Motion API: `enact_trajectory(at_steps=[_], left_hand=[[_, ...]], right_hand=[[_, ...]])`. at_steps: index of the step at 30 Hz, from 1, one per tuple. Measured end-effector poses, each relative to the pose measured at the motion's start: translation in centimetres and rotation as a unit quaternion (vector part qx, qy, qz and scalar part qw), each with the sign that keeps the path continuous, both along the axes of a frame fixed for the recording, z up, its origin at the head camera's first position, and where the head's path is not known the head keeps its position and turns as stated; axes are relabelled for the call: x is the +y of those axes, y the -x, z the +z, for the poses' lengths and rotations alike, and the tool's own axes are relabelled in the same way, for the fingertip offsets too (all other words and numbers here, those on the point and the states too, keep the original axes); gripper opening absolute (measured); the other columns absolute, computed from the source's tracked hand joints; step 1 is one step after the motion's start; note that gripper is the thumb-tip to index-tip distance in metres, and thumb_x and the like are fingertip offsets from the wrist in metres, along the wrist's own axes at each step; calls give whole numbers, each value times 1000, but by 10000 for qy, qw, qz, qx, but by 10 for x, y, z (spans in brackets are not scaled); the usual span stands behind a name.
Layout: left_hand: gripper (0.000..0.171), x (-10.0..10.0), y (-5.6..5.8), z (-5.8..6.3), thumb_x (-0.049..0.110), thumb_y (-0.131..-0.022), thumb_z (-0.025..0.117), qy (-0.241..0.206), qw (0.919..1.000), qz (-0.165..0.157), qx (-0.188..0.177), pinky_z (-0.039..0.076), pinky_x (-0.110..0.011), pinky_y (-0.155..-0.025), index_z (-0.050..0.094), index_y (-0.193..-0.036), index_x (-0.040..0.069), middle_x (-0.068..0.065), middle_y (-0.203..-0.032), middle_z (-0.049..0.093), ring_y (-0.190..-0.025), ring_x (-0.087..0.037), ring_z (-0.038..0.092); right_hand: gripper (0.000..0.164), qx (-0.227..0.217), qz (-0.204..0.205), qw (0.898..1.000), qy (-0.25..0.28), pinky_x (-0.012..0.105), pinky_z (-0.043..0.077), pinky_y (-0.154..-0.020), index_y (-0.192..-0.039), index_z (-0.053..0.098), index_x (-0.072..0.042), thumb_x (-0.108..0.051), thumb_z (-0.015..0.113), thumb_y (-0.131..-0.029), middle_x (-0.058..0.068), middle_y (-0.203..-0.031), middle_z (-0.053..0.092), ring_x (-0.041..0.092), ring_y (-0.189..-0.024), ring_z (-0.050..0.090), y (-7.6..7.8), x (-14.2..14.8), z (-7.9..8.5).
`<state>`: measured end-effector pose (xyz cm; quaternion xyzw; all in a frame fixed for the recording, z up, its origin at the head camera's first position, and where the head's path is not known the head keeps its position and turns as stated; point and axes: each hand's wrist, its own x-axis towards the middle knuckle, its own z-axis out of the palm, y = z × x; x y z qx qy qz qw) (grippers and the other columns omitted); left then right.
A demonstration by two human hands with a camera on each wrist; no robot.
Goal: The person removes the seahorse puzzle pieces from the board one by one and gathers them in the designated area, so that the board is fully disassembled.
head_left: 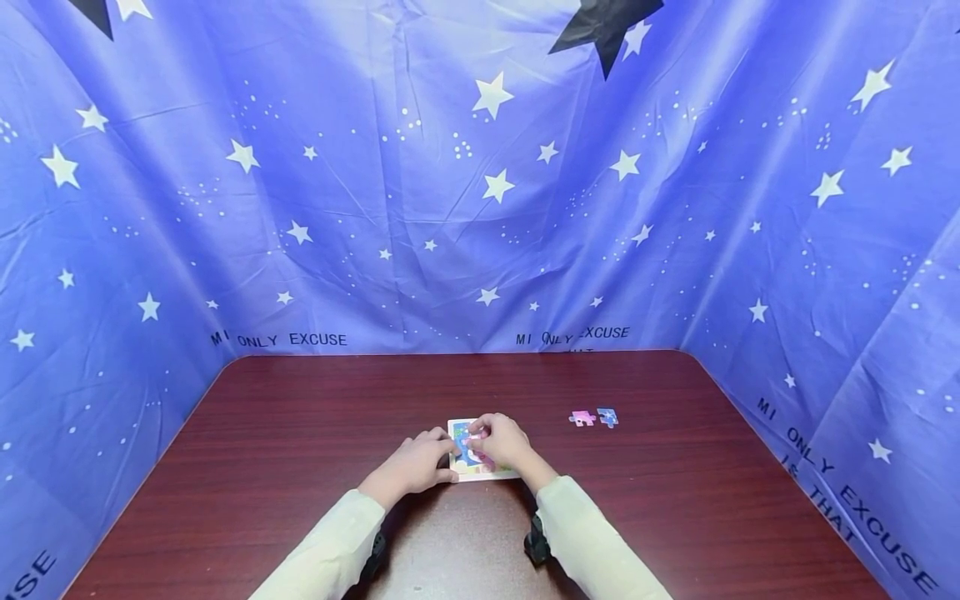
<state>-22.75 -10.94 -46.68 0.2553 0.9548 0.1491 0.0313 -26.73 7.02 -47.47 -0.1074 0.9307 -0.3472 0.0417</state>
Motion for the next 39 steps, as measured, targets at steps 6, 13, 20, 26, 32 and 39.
enact_trajectory(at_steps=[6, 13, 20, 26, 32, 39], left_hand=[[34, 0, 0, 0, 36, -82, 69, 6, 10000, 5, -8, 44, -48, -82, 65, -108, 15, -5, -114, 56, -108, -27, 55], [33, 0, 0, 0, 35, -82, 69, -14, 10000, 1, -4, 44, -48, -81, 65, -107, 15, -5, -113, 56, -106, -27, 56], [33, 1, 0, 0, 36, -82, 69, 16, 10000, 22, -21, 44, -47, -81, 65, -107, 15, -5, -113, 55, -106, -27, 55], [33, 1, 0, 1, 35, -82, 70, 22, 10000, 10, 21, 44, -48, -81, 65, -107, 15, -5, -113, 56, -106, -28, 56], [33, 2, -1, 3, 35, -82, 70, 17, 10000, -1, 21, 44, -48, -81, 65, -107, 14, -4, -112, 56, -105, -27, 56], [33, 2, -2, 6, 33, -82, 70, -4, 10000, -2, -15, 44, -49, -82, 65, -107, 13, -5, -113, 56, -107, -27, 55]], right_hand=[[19, 20, 39, 10000, 72, 28, 35, -59, -94, 68, -14, -26, 72, -80, -3, -73, 54, 8, -60, 50, -1, 0, 1], [16, 127, -22, 9999, 71, 27, 35, -56, -91, 68, -14, -24, 71, -80, -3, -68, 54, 9, -59, 48, 0, -1, 0], [12, 175, -93, 9998, 32, 26, 34, -52, -89, 67, -12, -21, 70, -81, -3, -64, 53, 9, -56, 48, 0, -3, 2], [10, 269, -103, 9996, 76, 26, 34, -51, -88, 67, -11, -18, 69, -81, -2, -63, 53, 8, -55, 48, -2, -5, 4], [9, 280, -139, 9995, 32, 26, 34, -52, -87, 67, -12, -18, 69, -81, -2, -64, 54, 9, -56, 47, -3, -6, 5], [9, 344, -108, 9993, 8, 25, 35, -52, -89, 67, -11, -17, 68, -82, -2, -64, 55, 8, -55, 48, -3, -6, 5]])
